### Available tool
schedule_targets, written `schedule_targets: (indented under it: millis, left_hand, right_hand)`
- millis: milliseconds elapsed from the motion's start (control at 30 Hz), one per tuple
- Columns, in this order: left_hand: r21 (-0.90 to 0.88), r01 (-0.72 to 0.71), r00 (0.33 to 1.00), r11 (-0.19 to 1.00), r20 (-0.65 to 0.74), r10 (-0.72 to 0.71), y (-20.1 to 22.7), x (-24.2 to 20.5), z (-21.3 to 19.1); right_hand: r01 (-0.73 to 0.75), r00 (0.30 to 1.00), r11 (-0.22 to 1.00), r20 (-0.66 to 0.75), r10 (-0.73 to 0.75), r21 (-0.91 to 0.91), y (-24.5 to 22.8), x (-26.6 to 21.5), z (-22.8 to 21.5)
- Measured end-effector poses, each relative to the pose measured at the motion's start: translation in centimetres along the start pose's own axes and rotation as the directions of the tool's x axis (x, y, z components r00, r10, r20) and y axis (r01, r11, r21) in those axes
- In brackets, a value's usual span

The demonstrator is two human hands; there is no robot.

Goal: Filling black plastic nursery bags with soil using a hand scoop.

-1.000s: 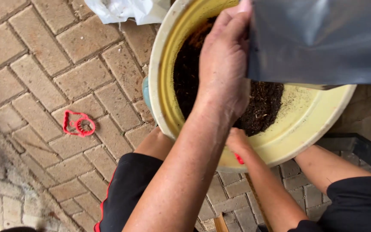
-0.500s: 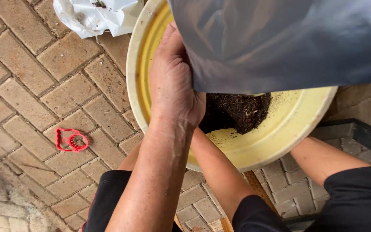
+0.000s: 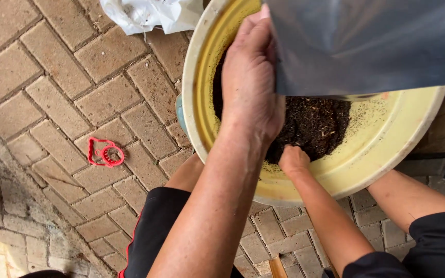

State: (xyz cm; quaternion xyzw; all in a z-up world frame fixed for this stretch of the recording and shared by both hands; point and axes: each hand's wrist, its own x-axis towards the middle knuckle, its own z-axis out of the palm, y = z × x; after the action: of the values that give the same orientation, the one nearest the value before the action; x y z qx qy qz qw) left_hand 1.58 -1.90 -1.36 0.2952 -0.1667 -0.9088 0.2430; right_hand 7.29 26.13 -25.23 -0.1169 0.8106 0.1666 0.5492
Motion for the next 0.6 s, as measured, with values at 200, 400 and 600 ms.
schedule_targets:
  millis: [200,400,600]
  left_hand:
    - [-0.004,0.021,1.000,1.000,-0.009,-0.021,-1.4,-0.6,2.0]
    - [0.025,0.058,0.998,0.998,0.015,-0.058,-0.9,-1.0,2.7]
    - [0.027,0.057,0.998,0.998,-0.037,-0.056,0.8,-0.7,2.6]
  right_hand:
    - [-0.054,0.998,0.999,-0.013,0.054,-0.009,1.9,-3.9,-4.3]
    - [0.046,0.990,0.970,-0.118,-0.076,-0.238,-2.3,-4.3,-10.7]
    - [0.045,0.999,0.508,-0.041,-0.019,0.860,-4.1,-3.3,-5.4]
